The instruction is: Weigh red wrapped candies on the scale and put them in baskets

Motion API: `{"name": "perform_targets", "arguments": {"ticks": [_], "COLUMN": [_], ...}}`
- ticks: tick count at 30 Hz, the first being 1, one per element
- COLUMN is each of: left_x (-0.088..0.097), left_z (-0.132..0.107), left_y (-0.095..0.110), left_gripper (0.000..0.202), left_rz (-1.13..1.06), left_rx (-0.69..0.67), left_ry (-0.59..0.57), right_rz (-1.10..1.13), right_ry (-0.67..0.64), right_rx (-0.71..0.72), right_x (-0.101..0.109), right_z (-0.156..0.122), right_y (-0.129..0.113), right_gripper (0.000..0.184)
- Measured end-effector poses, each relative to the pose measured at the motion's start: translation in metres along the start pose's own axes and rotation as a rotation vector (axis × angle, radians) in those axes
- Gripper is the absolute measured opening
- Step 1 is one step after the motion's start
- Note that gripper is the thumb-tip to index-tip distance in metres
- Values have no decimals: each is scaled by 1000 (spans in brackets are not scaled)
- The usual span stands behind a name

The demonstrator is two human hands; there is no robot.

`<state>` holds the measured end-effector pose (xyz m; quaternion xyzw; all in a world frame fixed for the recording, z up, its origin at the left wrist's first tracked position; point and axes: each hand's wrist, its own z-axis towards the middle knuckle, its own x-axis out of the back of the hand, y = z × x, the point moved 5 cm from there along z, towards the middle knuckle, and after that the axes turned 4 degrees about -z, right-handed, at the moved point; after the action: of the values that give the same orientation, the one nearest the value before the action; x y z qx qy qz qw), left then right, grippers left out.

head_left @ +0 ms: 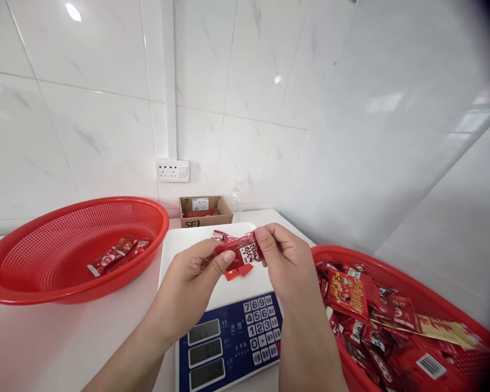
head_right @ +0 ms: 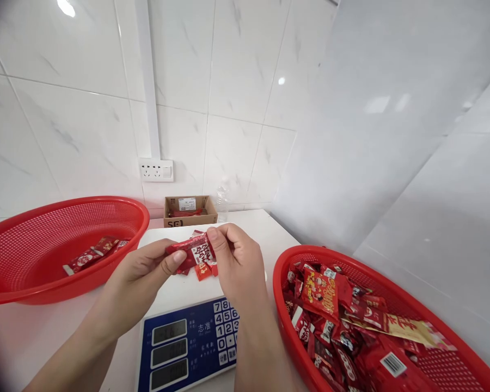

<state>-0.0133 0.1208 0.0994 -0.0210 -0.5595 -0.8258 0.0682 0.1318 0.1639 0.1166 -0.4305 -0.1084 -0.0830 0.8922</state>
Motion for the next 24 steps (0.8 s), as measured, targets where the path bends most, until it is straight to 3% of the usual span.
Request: {"name": "perform_targets", "arguments": {"ticks": [6,12,17,21,24], "left_x": [6,6,7,10,7], "left_z": [0,-1,-3,-2,-1], "left_y": [-5,-11,-9,-7,-3], "left_gripper": [30,30,31,38,35], "left_rz": [-133,-268,-233,-197,-189], "left_rx": [8,14,-4,5,-27], "left_ry": [105,119,149,132,43], "right_rz": [-59,-132,-120,-102,-124], "right_ry": [-2,12,26,57,111], "right_rx": [37,127,130,120,130], "right_x": [-3,-5,-7,-6,-4], "right_z": [-1,-4,-7,-7,-7], "right_y": [-4,-10,-12,-13,-14], "right_gripper": [43,42,42,42,41]}}
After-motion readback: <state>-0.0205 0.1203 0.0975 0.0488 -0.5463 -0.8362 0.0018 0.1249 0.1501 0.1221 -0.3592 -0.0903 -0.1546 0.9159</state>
